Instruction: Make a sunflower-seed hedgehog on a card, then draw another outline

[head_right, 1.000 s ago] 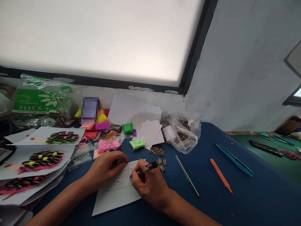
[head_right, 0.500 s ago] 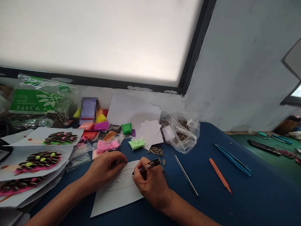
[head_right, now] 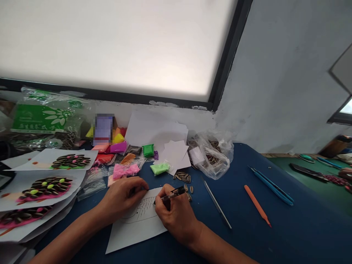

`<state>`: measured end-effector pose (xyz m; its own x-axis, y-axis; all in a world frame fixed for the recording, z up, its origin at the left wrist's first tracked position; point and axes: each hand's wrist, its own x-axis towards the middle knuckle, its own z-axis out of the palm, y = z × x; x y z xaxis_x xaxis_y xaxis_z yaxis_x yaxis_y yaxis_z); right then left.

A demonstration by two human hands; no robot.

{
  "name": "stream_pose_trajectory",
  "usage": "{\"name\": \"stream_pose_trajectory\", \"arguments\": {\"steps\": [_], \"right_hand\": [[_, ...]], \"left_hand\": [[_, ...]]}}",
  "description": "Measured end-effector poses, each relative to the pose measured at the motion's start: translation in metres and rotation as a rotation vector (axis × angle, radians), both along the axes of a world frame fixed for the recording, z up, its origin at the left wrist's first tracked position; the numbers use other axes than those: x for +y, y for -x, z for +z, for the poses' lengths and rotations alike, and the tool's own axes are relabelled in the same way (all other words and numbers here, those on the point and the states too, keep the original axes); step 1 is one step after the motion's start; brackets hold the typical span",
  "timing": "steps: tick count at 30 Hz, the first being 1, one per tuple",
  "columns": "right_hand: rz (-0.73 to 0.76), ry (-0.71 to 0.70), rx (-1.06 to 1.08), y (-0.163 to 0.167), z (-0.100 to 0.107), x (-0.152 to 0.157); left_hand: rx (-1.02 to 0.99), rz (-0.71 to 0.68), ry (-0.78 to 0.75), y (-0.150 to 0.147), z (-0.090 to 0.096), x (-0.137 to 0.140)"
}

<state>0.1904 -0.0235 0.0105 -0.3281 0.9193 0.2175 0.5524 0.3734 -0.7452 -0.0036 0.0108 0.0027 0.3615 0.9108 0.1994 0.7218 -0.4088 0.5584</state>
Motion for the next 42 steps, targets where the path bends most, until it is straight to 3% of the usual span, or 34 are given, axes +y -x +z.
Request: {"name": "stream_pose_trajectory", "arguments": {"steps": [42], "right_hand": [[0.009, -0.018, -0.01, 0.0002, -0.0002, 0.0004]], "left_hand": [[-0.001, -0.011, -0.014, 0.001, -0.0006, -0.0005]]}}
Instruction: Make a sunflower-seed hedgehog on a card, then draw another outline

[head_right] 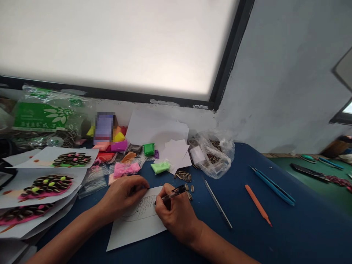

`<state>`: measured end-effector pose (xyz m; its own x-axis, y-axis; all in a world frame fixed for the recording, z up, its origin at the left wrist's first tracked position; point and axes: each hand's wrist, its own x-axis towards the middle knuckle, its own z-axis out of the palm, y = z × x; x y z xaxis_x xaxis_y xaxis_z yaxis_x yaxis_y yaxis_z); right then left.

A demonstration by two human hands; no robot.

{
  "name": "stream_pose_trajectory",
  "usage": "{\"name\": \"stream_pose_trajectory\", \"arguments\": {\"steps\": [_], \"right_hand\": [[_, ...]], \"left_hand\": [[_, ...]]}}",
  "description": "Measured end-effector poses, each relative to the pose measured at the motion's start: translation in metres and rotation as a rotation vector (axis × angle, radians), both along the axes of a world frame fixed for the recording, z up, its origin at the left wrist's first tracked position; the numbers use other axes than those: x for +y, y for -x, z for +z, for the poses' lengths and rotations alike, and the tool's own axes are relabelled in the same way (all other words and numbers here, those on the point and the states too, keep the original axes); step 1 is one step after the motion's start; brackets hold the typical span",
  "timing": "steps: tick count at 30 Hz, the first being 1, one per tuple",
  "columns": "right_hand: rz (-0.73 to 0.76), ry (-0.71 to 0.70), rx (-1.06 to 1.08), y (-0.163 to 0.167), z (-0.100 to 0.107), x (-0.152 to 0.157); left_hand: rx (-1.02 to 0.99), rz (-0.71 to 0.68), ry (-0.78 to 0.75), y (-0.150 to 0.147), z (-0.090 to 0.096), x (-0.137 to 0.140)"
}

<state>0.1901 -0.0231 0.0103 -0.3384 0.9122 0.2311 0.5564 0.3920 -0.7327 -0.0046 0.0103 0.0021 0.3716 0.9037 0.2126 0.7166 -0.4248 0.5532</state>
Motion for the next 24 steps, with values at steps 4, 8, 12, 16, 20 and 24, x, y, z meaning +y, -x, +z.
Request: {"name": "stream_pose_trajectory", "arguments": {"steps": [4, 8, 12, 16, 20, 24], "right_hand": [[0.016, 0.011, 0.017, 0.0002, -0.0016, 0.0004], [0.01, 0.012, 0.017, 0.0005, -0.0002, -0.0007], [0.021, 0.033, 0.067, -0.0005, 0.0017, -0.0004], [-0.075, 0.023, 0.132, -0.0015, 0.0019, 0.0012], [-0.098, 0.182, 0.213, -0.0029, 0.0023, -0.0002], [-0.076, 0.225, 0.244, -0.0066, 0.0033, -0.004]], "left_hand": [[0.006, 0.002, -0.006, -0.0002, 0.0009, 0.0001], [0.018, 0.011, -0.004, -0.0003, 0.0009, 0.0], [0.032, 0.012, -0.006, -0.0007, 0.0018, -0.0003], [0.029, 0.006, -0.007, -0.0016, 0.0042, -0.0009], [0.024, 0.001, -0.007, -0.0019, 0.0053, -0.0012], [0.027, 0.001, -0.002, -0.0018, 0.005, -0.0017]]}}
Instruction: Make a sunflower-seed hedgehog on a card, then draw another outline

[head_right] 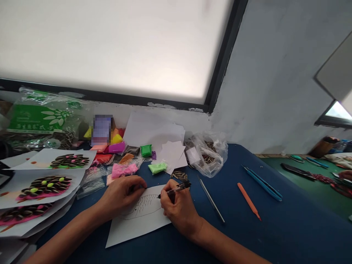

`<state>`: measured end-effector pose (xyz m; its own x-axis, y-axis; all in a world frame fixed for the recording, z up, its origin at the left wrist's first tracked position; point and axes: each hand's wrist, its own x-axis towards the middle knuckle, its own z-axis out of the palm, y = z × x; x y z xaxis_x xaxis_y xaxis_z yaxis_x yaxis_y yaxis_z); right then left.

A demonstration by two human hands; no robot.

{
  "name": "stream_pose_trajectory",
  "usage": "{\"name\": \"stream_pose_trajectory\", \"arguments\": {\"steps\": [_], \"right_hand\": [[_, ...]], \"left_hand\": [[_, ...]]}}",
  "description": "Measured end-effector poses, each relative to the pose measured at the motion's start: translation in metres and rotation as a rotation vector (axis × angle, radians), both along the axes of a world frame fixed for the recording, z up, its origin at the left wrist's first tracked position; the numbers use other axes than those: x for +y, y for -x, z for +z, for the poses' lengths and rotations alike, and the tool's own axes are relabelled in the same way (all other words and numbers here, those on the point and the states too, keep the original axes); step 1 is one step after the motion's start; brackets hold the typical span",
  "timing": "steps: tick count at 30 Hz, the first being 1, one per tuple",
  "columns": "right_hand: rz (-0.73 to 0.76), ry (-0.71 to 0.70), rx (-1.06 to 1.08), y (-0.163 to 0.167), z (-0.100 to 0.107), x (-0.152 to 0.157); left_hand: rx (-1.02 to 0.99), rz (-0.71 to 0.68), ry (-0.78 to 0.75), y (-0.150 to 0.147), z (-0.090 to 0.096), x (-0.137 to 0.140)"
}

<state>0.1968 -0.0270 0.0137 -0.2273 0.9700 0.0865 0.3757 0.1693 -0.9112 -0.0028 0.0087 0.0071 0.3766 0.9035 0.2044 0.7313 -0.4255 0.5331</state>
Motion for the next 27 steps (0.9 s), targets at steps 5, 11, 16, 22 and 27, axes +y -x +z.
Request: {"name": "stream_pose_trajectory", "arguments": {"steps": [5, 11, 16, 22, 27], "right_hand": [[0.035, -0.057, -0.053, -0.0024, -0.0003, -0.0021], [0.087, -0.103, -0.087, -0.0019, -0.0045, -0.0003], [0.095, -0.147, -0.14, -0.0016, -0.0045, -0.0011], [0.08, -0.194, -0.188, 0.0, 0.0006, -0.0017], [0.095, -0.244, -0.246, -0.0004, 0.0006, -0.0002]], "left_hand": [[0.005, 0.006, -0.004, -0.0004, 0.0007, -0.001], [0.032, 0.023, 0.028, -0.0012, 0.0011, -0.0004], [0.015, 0.025, 0.029, -0.0019, 0.0019, -0.0008], [0.027, 0.029, 0.046, -0.0012, 0.0017, -0.0005], [0.024, 0.023, 0.044, -0.0013, 0.0019, -0.0007]]}}
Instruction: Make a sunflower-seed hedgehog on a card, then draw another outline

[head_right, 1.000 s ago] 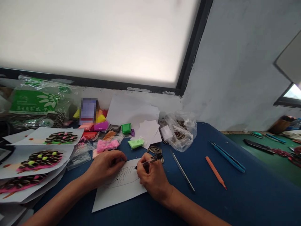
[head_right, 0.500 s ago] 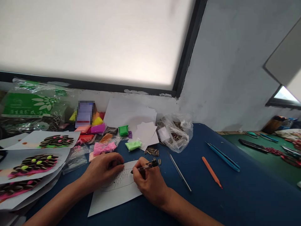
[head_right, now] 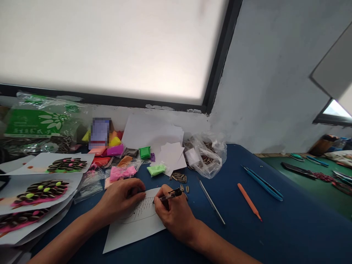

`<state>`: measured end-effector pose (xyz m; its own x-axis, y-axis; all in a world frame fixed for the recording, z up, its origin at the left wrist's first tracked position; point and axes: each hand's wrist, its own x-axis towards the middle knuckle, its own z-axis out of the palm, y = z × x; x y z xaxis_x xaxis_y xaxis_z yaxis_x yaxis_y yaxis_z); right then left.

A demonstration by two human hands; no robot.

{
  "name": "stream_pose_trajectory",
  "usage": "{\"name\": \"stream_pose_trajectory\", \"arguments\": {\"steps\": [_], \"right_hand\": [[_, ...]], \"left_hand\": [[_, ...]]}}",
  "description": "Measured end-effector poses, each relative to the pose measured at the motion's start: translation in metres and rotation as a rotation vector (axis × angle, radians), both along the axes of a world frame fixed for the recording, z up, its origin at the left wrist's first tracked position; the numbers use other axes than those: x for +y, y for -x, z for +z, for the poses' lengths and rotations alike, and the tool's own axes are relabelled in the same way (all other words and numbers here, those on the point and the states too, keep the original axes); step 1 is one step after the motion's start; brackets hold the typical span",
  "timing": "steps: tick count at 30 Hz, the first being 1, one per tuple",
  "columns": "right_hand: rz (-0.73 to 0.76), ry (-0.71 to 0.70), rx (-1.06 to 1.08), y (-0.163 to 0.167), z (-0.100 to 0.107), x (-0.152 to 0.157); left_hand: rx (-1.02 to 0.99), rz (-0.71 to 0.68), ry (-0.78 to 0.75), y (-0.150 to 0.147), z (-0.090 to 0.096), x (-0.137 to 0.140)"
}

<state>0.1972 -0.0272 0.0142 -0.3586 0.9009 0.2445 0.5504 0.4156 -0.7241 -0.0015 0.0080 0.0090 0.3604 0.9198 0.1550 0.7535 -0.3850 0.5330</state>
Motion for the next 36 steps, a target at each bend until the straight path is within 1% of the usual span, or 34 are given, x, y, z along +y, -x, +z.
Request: {"name": "stream_pose_trajectory", "arguments": {"steps": [6, 13, 20, 25, 36], "right_hand": [[0.005, -0.037, -0.01, -0.0014, -0.0015, 0.0], [0.017, -0.032, -0.005, -0.0021, -0.0049, 0.001], [0.013, -0.051, -0.011, -0.002, -0.003, 0.0007], [0.029, -0.049, 0.026, -0.0021, -0.0031, 0.0004], [0.022, -0.056, -0.014, -0.0014, -0.0033, 0.0011]], "left_hand": [[0.015, 0.01, -0.006, 0.0006, 0.0009, -0.0013], [-0.008, 0.01, 0.008, 0.0001, 0.0003, -0.0001], [-0.018, 0.005, 0.004, -0.0004, 0.0008, -0.0007], [-0.011, 0.005, 0.007, 0.0004, -0.0001, 0.0], [0.003, 0.009, -0.003, 0.0002, -0.001, 0.0004]]}}
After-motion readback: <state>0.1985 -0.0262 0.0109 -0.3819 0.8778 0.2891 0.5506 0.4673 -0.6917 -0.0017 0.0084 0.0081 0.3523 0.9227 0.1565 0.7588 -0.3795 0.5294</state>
